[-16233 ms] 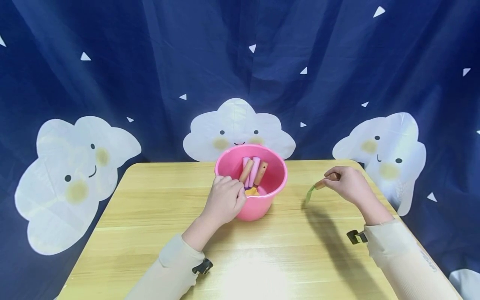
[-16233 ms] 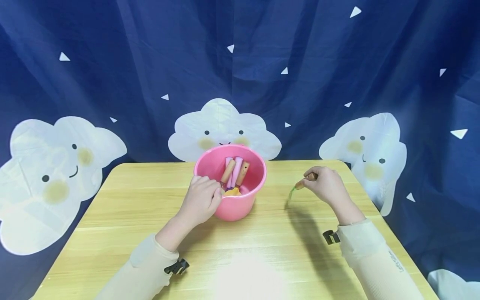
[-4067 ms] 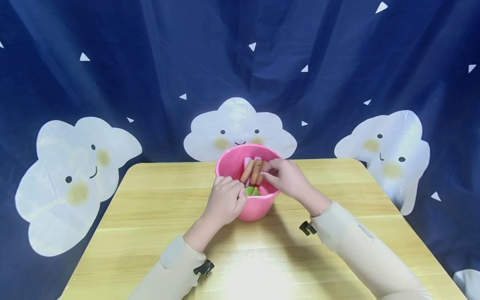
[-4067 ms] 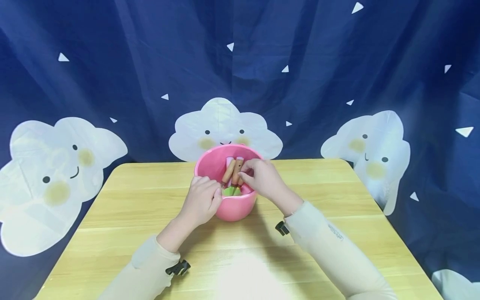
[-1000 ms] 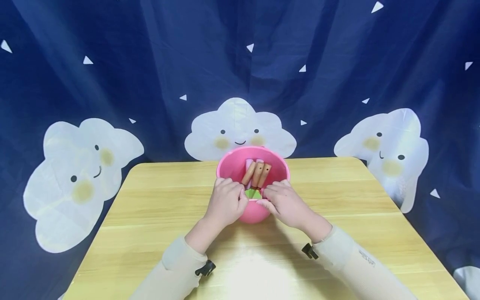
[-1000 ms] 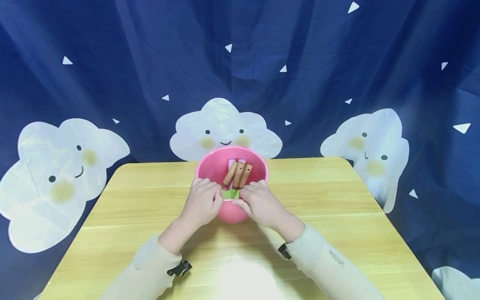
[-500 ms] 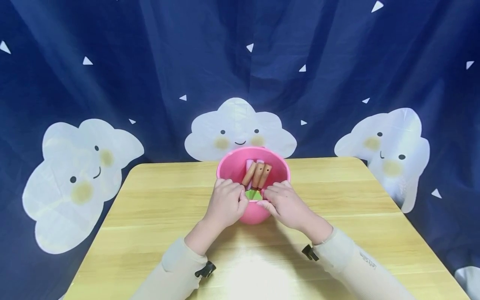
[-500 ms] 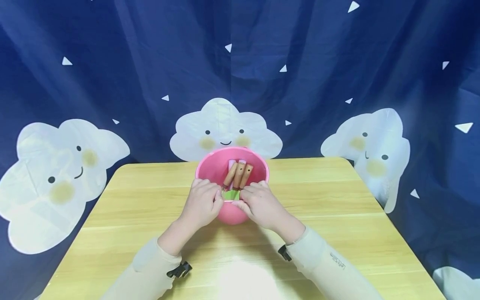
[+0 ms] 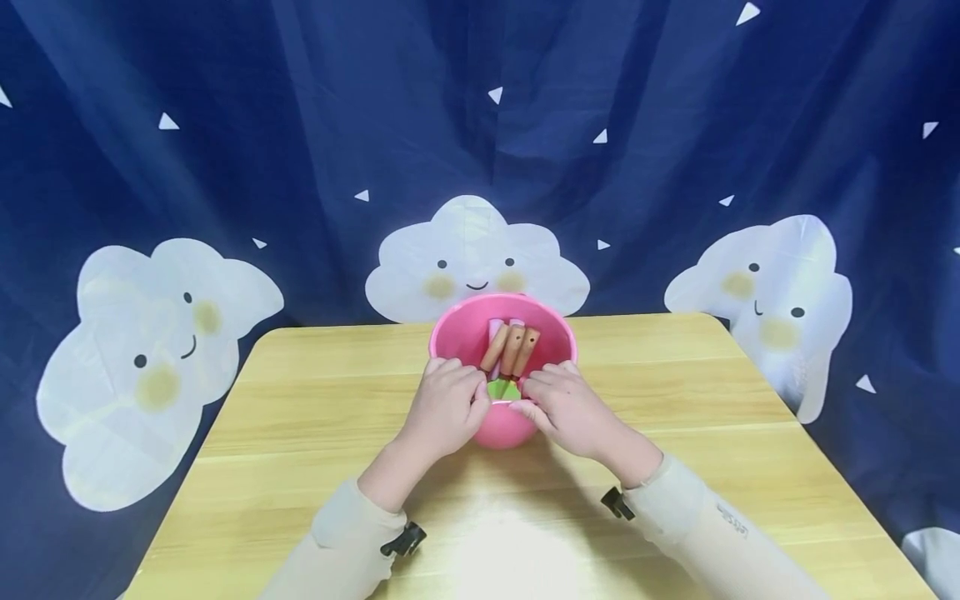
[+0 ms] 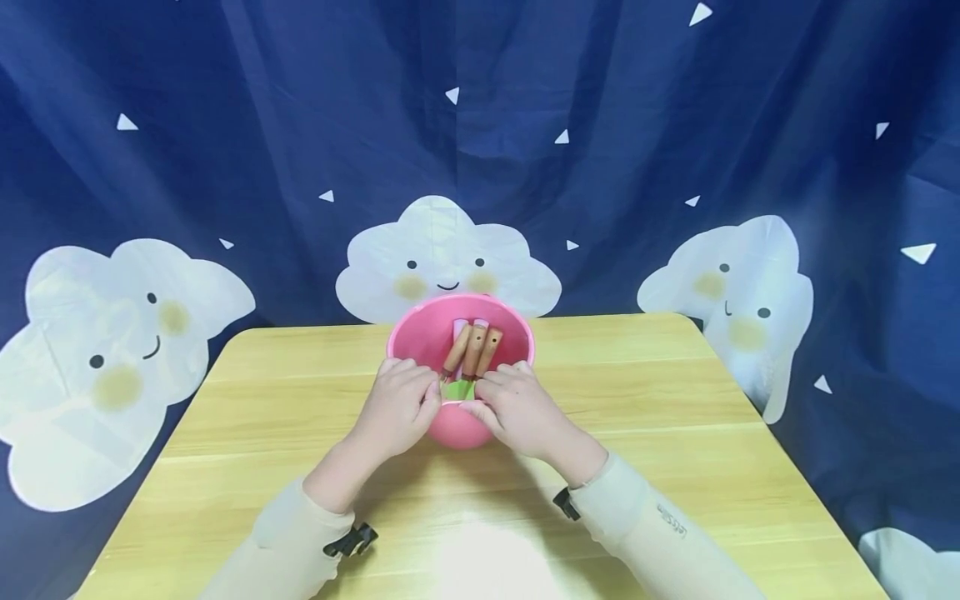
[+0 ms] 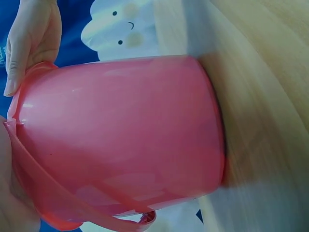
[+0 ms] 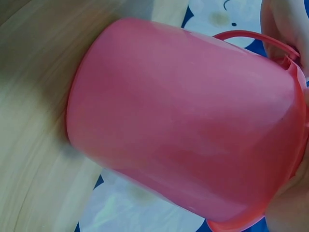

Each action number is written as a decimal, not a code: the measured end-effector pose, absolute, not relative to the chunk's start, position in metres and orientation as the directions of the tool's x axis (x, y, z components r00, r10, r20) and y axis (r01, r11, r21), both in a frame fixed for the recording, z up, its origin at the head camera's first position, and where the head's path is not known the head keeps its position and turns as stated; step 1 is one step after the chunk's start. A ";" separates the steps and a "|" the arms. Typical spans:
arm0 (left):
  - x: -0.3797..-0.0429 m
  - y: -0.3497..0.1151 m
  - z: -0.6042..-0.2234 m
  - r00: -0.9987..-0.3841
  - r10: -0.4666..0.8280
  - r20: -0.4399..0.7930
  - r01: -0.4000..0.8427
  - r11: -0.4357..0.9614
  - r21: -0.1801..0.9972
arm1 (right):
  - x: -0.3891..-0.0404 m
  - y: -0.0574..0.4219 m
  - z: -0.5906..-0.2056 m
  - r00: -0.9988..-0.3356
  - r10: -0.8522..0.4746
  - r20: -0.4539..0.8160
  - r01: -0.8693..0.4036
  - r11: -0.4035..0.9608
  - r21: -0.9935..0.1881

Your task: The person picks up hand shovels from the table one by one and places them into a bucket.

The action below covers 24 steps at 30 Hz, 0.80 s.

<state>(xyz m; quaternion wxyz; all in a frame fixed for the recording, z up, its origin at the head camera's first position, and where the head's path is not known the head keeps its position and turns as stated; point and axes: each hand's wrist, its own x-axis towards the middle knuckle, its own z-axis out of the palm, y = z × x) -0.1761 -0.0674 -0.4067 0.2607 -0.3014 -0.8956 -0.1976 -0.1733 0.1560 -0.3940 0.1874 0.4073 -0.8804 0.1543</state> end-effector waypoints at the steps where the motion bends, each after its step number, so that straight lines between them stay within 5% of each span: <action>1: -0.175 -0.068 -0.406 -0.689 0.439 0.577 0.642 0.739 0.204 | -0.173 0.156 -0.394 -0.597 -0.660 0.456 -0.776 0.619 -0.120; 7: -0.172 -0.071 -0.402 -0.728 0.455 0.513 0.621 0.755 0.210 | -0.173 0.155 -0.395 -0.592 -0.668 0.451 -0.783 0.610 -0.125; 24: -0.171 -0.079 -0.382 -0.718 0.566 0.405 0.663 0.734 0.147 | -0.175 0.162 -0.384 -0.553 -0.671 0.493 -0.825 0.523 -0.213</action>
